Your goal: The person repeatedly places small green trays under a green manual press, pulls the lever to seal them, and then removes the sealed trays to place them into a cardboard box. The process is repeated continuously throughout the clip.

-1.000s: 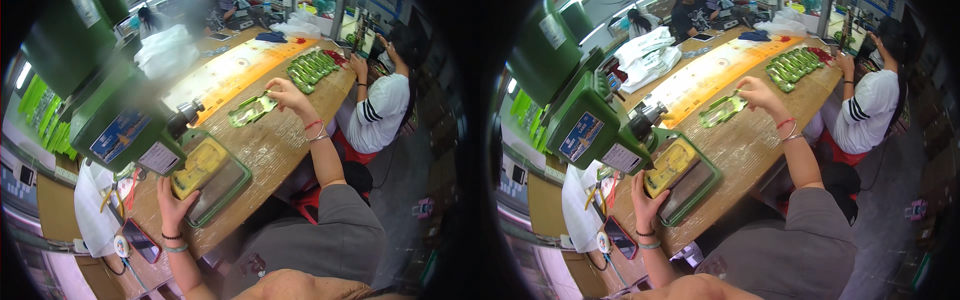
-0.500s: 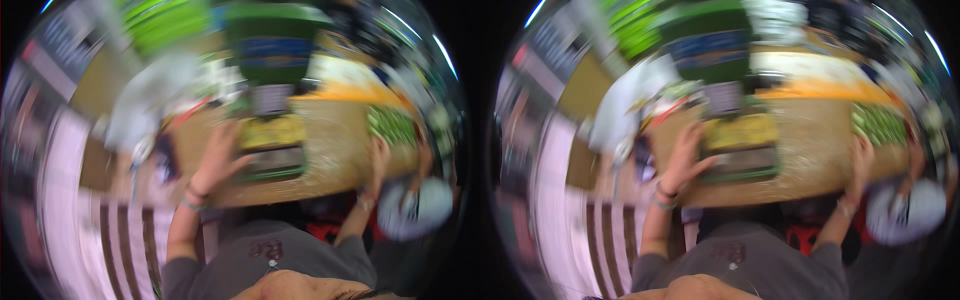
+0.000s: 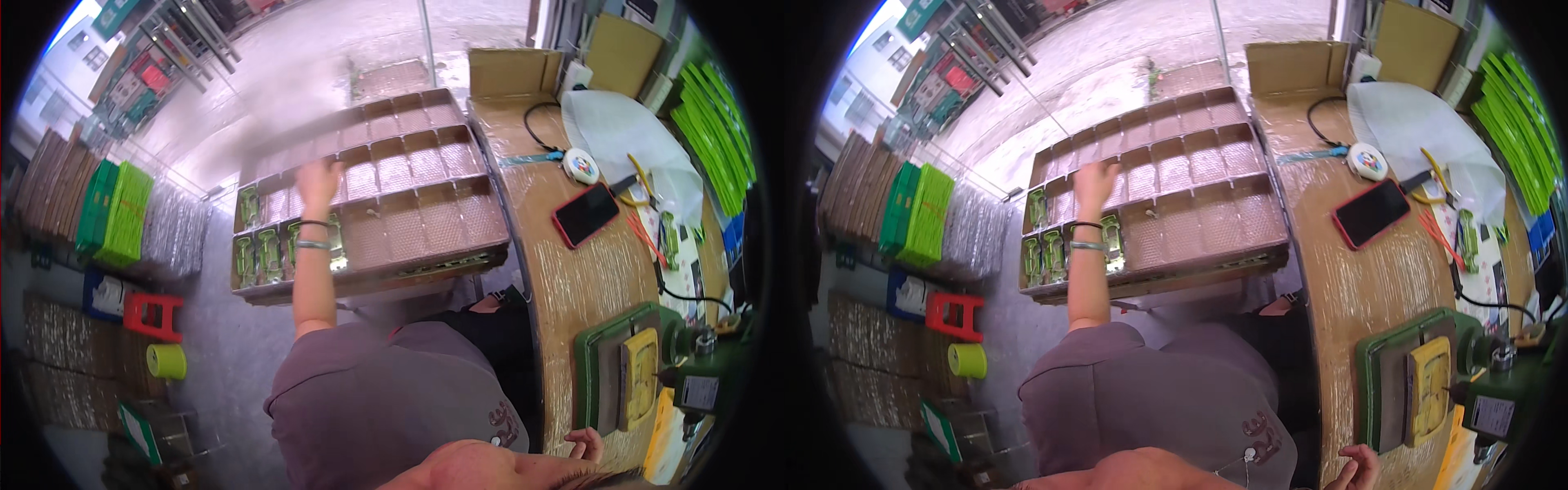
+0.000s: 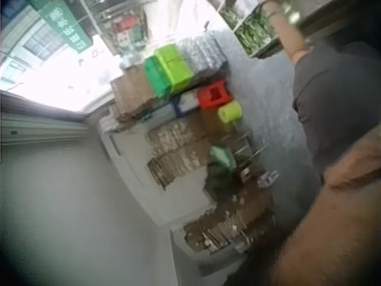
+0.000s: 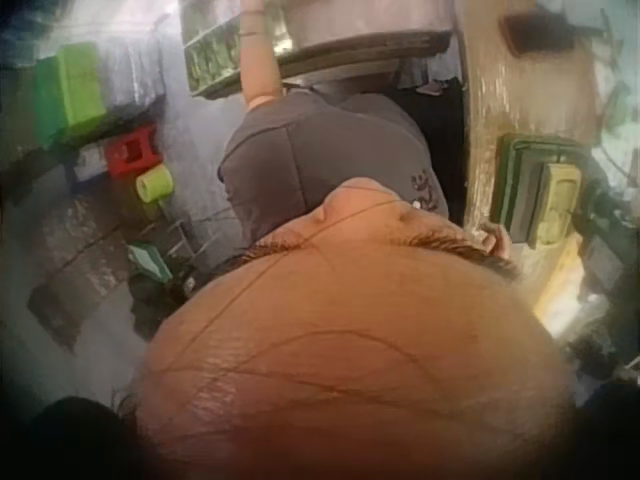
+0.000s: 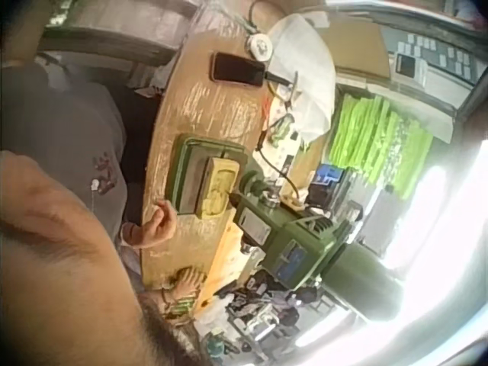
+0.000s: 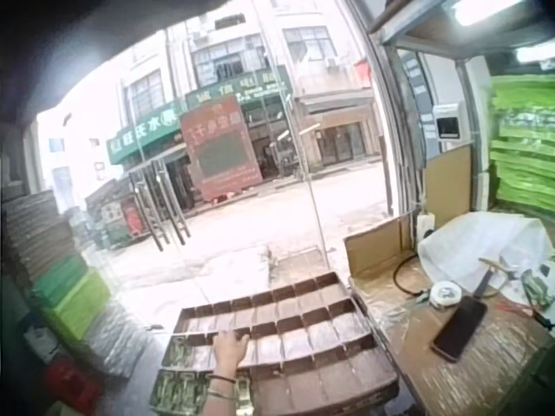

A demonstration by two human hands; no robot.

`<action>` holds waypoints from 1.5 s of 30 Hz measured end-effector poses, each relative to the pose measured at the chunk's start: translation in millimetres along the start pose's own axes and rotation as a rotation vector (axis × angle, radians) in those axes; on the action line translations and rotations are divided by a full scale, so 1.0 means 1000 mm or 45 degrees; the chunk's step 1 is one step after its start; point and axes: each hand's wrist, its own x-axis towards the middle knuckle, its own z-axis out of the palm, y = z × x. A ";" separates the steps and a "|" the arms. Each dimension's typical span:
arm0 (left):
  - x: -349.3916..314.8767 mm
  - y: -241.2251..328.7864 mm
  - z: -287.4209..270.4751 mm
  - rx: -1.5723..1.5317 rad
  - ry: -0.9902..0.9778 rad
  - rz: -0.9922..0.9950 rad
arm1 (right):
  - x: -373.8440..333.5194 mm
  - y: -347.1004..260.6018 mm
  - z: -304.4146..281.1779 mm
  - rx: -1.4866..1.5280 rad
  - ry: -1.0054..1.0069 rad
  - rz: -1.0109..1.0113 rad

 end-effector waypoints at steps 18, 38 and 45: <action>0.074 -0.061 0.035 -0.852 0.155 0.021 | 0.094 -0.161 0.107 0.045 0.157 -0.048; -0.239 0.303 -0.058 -1.324 -1.916 1.132 | 0.098 -0.138 0.127 0.150 0.870 0.271; -0.233 0.327 -0.077 -0.959 -0.781 2.516 | 0.099 -0.132 0.105 0.711 0.682 0.279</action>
